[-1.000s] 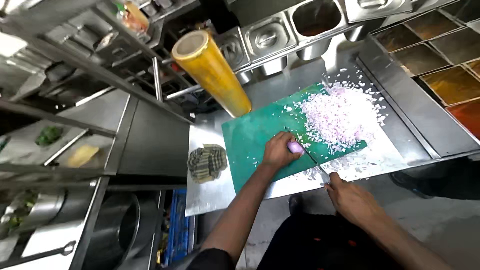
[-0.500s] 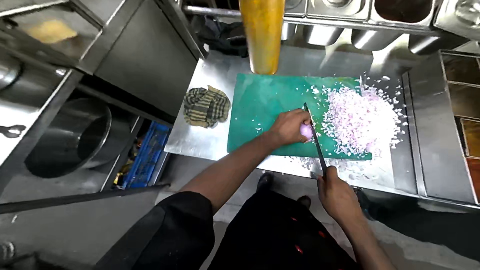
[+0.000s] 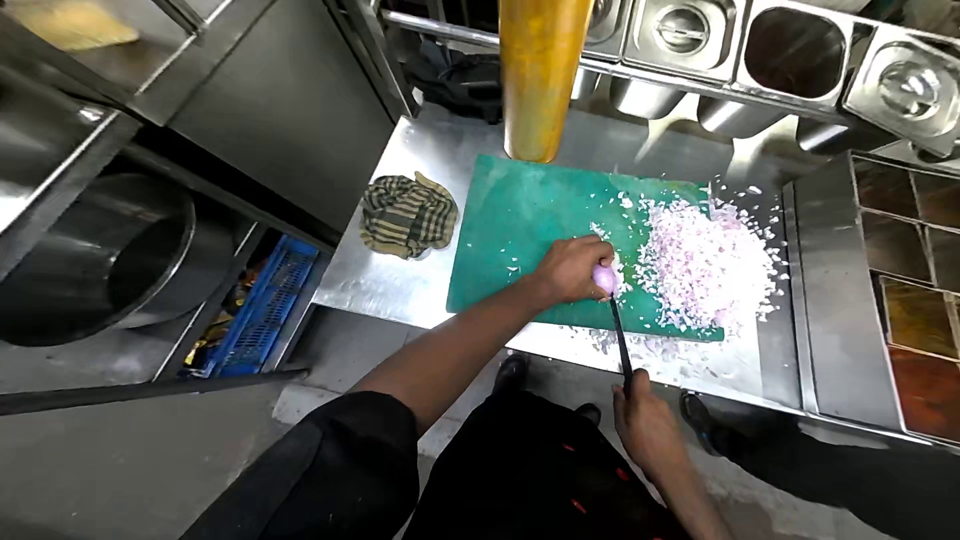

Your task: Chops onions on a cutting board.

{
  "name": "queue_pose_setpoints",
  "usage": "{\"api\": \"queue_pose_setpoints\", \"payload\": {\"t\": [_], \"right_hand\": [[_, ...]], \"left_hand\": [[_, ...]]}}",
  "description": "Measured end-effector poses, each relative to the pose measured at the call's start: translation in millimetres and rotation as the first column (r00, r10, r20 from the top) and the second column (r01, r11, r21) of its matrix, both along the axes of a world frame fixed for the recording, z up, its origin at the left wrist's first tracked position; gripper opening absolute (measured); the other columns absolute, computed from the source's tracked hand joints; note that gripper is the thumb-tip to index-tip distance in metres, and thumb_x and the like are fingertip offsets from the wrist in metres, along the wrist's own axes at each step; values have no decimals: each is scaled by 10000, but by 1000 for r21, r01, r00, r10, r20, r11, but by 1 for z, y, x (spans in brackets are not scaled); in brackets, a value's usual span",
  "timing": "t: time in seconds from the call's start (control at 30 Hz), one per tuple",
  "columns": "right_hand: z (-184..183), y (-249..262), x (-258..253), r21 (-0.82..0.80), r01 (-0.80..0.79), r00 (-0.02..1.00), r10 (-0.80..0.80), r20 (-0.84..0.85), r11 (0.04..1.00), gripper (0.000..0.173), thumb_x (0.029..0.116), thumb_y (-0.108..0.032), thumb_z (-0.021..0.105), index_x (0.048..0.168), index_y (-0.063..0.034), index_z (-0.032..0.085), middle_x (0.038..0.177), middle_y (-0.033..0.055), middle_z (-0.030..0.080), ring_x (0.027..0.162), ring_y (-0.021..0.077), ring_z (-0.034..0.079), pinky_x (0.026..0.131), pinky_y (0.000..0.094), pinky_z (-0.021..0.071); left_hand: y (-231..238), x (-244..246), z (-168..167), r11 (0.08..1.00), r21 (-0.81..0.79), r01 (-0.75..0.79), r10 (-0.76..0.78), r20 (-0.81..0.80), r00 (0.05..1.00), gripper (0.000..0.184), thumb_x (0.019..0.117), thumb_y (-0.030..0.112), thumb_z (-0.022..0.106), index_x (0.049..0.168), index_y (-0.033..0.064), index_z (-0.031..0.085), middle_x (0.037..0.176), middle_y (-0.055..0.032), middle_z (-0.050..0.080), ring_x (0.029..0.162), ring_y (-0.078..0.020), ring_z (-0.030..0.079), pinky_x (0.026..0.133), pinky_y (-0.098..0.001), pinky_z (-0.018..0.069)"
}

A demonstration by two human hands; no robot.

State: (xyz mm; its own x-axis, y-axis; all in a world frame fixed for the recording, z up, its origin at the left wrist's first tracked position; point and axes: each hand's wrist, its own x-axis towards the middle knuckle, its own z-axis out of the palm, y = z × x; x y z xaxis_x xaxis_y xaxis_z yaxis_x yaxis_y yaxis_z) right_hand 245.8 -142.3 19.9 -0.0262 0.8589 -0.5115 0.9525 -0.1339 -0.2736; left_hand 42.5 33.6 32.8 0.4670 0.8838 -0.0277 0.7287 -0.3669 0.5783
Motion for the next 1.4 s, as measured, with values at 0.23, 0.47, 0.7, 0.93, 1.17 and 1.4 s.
{"api": "queue_pose_setpoints", "payload": {"t": [0.23,0.47,0.7,0.93,1.17,1.4], "right_hand": [[10,7,-4,5,-16,1000,16,-4,1000,370,1070,-350,465,1300,-63,507,831,133,683,779,341,719,702,521,582],[27,21,-5,28,-46,999,45,15,999,315,1072,-347,477,1236,-79,500,812,118,657,778,334,706,694,521,567],[15,6,-7,28,-19,1000,19,1,999,341,1072,-335,470,1264,-57,517,815,127,675,773,338,714,700,515,574],[16,13,-9,91,-34,999,35,-5,995,297,1067,-340,485,1203,-76,507,756,95,638,709,314,694,650,498,565],[12,-11,-4,52,-10,1000,10,0,999,365,1067,-339,479,1272,-40,519,792,129,676,746,341,715,675,516,576],[25,10,-7,109,-58,998,54,33,992,288,1063,-333,470,1194,-82,524,771,98,651,733,320,704,655,496,566]], "left_hand": [[-2,-2,-2,1000,19,-4,4,26,1000,490,716,351,921,1072,90,706,1102,-89,698,992,-255,689,838,-498,569],[-5,-4,-8,999,35,-5,3,43,999,500,721,367,921,1064,77,701,1099,-100,698,951,-260,693,809,-495,571],[-3,-8,-14,998,70,4,-10,92,996,489,715,363,926,1046,73,711,1063,-93,707,925,-245,694,799,-473,577],[-2,-8,-12,998,63,-2,-3,83,997,499,714,369,927,1049,74,705,1073,-89,701,946,-234,693,817,-455,578],[-3,-9,-14,996,92,2,-13,114,993,488,702,353,935,1029,67,712,1054,-96,708,915,-241,697,790,-459,582],[-3,-13,-19,994,107,-20,3,161,987,518,707,381,934,1042,53,713,1061,-97,713,935,-221,702,813,-427,589]]}}
